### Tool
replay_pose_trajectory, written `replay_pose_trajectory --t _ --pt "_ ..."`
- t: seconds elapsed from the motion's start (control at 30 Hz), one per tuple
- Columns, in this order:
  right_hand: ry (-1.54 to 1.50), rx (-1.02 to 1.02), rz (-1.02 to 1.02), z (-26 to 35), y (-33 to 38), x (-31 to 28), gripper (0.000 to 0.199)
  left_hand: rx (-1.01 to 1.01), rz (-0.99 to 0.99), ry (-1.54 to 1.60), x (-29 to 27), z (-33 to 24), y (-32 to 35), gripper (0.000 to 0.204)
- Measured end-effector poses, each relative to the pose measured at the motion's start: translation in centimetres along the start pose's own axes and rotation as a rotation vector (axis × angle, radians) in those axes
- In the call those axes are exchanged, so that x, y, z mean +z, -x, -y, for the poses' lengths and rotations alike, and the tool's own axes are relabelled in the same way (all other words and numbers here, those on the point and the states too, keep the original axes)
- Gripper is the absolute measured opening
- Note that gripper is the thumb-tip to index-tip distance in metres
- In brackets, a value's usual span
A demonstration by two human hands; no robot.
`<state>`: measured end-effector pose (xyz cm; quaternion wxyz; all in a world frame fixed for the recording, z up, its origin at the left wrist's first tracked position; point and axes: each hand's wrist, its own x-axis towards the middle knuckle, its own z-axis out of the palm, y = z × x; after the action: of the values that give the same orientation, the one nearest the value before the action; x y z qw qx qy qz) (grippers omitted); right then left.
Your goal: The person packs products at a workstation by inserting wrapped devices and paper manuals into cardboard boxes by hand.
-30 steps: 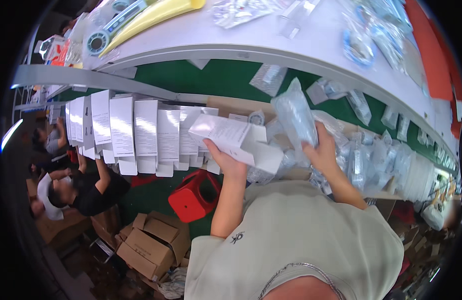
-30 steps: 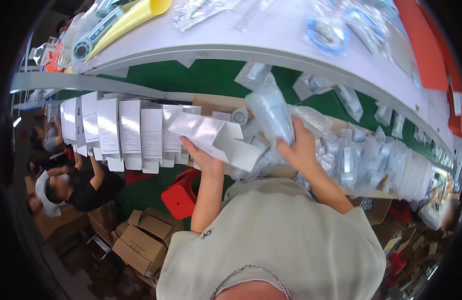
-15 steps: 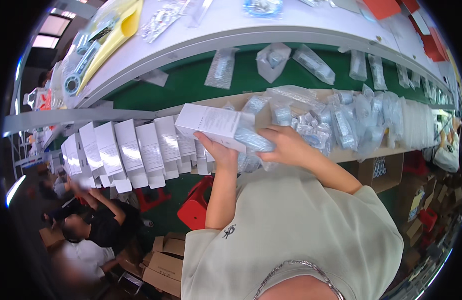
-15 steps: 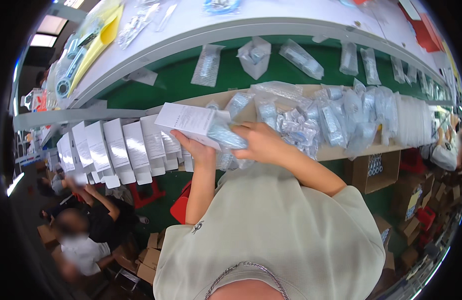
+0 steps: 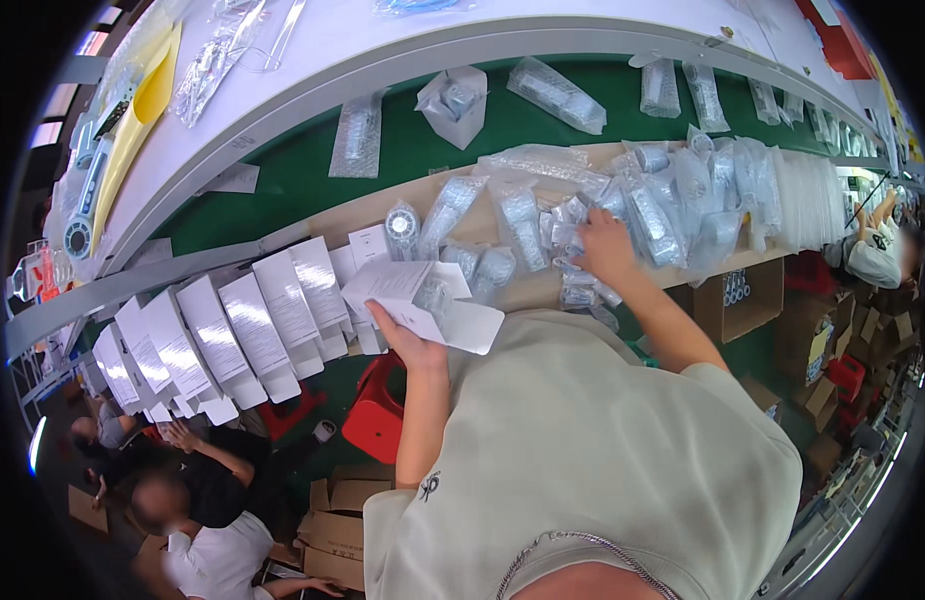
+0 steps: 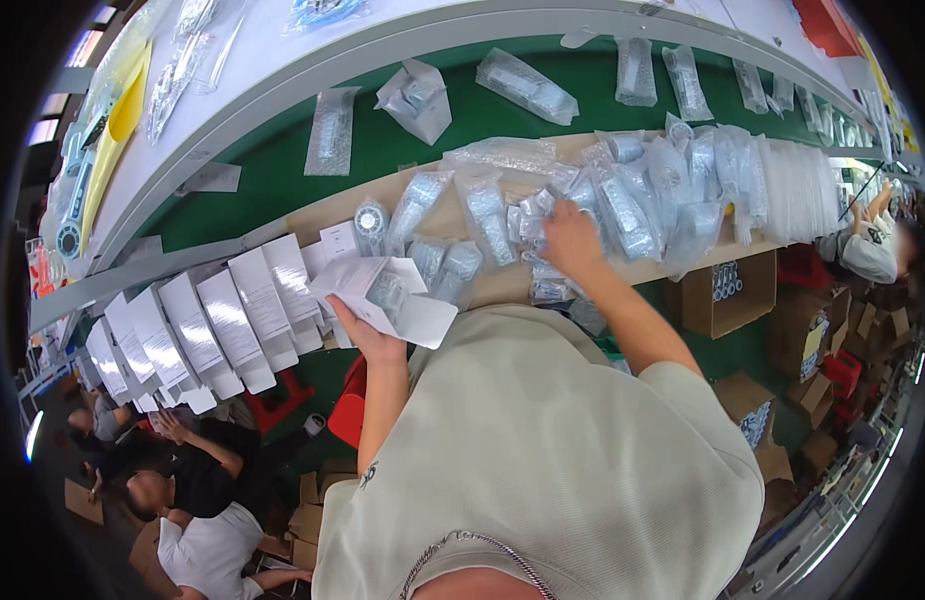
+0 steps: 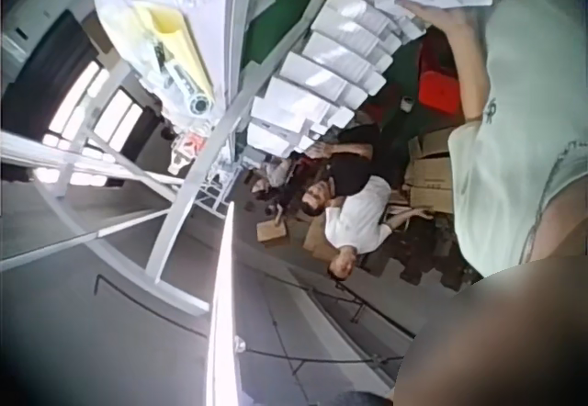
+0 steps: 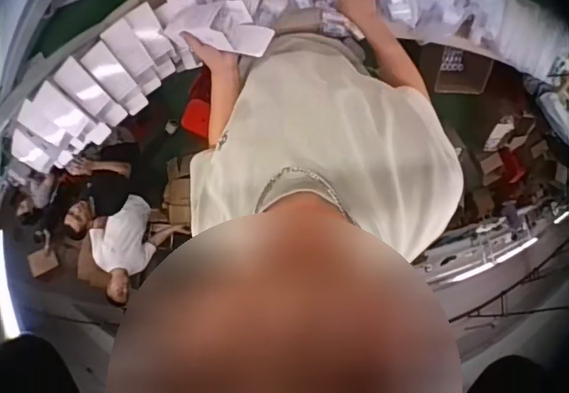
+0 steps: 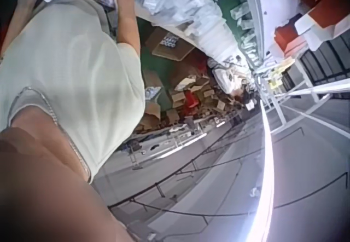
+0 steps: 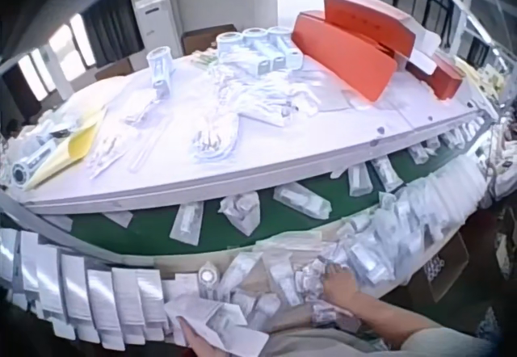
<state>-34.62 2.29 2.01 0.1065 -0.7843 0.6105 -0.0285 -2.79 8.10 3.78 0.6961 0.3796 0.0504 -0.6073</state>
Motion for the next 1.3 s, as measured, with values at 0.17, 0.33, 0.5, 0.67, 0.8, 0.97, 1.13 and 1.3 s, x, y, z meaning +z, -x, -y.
replay_pose_trajectory --t 0.17,0.33,0.5,0.67,0.8,0.97,1.13,1.3 --pt "-0.129 -0.021 0.193 -2.2 0.1 -0.2 0.03 0.033 -0.009 -0.023 1.5 -0.1 -1.2 0.059" --pt "-0.574 0.038 0.027 4.5 -0.8 -8.3 0.024 0.087 -0.015 -0.053 3.3 0.6 -2.4 0.06" --pt "-0.683 -0.276 0.056 11.0 -4.1 -9.5 0.019 0.097 0.131 -0.024 4.1 0.9 -2.2 0.065" --pt "-1.363 -0.077 0.492 13.9 -5.9 -5.3 0.02 0.121 0.146 -0.089 4.6 2.6 -2.0 0.065" --pt "-1.948 0.169 0.533 15.0 -4.9 -5.4 0.025 0.115 0.213 0.024 2.9 3.5 -3.0 0.061" --pt "-1.565 0.259 0.186 9.5 -3.9 -6.2 0.026 -0.041 0.311 -0.471 1.3 5.4 -2.8 0.049" --pt "-0.33 0.075 -0.181 4.8 -9.9 -11.0 0.022 0.153 0.299 -1.163 2.1 1.8 -5.8 0.034" --pt "0.35 -0.111 -0.472 -3.1 -22.1 -7.9 0.026 0.906 -0.098 -1.572 4.0 -5.1 -19.6 0.045"
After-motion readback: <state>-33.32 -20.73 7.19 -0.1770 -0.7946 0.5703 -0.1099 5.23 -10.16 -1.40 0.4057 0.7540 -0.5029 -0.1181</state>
